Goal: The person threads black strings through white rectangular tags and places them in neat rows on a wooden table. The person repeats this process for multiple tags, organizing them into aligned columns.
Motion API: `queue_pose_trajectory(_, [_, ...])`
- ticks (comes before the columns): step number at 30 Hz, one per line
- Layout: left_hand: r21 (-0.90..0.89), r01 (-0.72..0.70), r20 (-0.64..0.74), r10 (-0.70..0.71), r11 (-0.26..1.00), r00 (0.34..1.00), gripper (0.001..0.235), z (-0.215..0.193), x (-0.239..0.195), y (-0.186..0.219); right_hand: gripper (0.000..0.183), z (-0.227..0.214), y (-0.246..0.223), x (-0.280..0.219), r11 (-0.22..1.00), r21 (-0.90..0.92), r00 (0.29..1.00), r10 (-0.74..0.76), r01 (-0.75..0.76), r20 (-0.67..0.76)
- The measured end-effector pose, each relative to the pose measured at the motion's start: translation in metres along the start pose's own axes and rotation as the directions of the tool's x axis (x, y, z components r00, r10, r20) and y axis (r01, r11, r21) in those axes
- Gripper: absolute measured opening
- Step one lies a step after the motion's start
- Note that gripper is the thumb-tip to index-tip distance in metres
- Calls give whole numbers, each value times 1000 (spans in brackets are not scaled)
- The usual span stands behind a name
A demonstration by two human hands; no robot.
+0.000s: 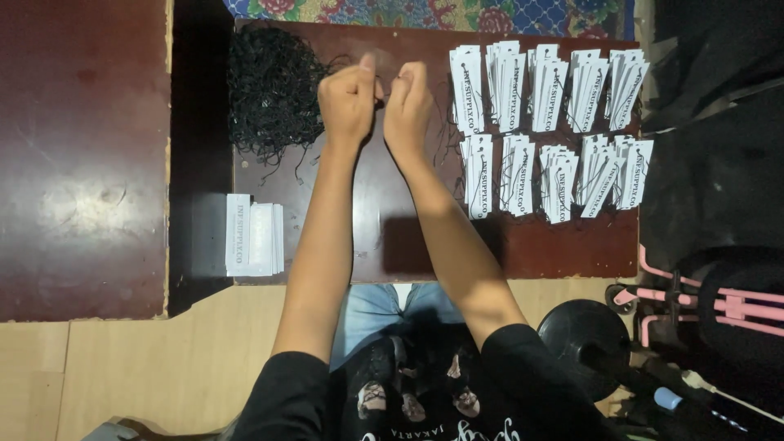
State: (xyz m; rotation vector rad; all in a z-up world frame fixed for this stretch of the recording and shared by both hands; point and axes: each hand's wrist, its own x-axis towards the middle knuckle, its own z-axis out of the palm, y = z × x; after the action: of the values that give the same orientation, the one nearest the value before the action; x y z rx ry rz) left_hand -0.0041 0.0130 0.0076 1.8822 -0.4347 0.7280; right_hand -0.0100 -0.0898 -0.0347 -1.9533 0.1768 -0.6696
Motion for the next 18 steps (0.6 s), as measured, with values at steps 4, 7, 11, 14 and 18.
queue_pose_trajectory(4, [98, -59, 40, 56, 993, 998, 65, 3, -4, 1, 23, -9, -12, 2, 993, 106, 999, -41, 42, -15])
queue_pose_trajectory(7, [138, -18, 108, 3, 990, 994, 64, 3, -5, 0, 21, -10, -15, 2, 989, 90, 993, -112, 114, -22])
queue_pose_trajectory(11, [-39, 81, 167, -73, 996, 983, 67, -3, 2, 10, 19, -11, -16, 2, 984, 72, 986, -164, 165, -19])
queue_pose_trajectory(14, [-163, 130, 171, -102, 978, 980, 60, 0, 4, 5, 17, -11, -19, 2, 974, 113, 980, -200, 199, -2])
queue_pose_trajectory(18, [-383, 339, 163, -299, 859, 940, 34, 7, -1, -14, 21, -10, -24, -2, 976, 125, 976, -194, 181, 103])
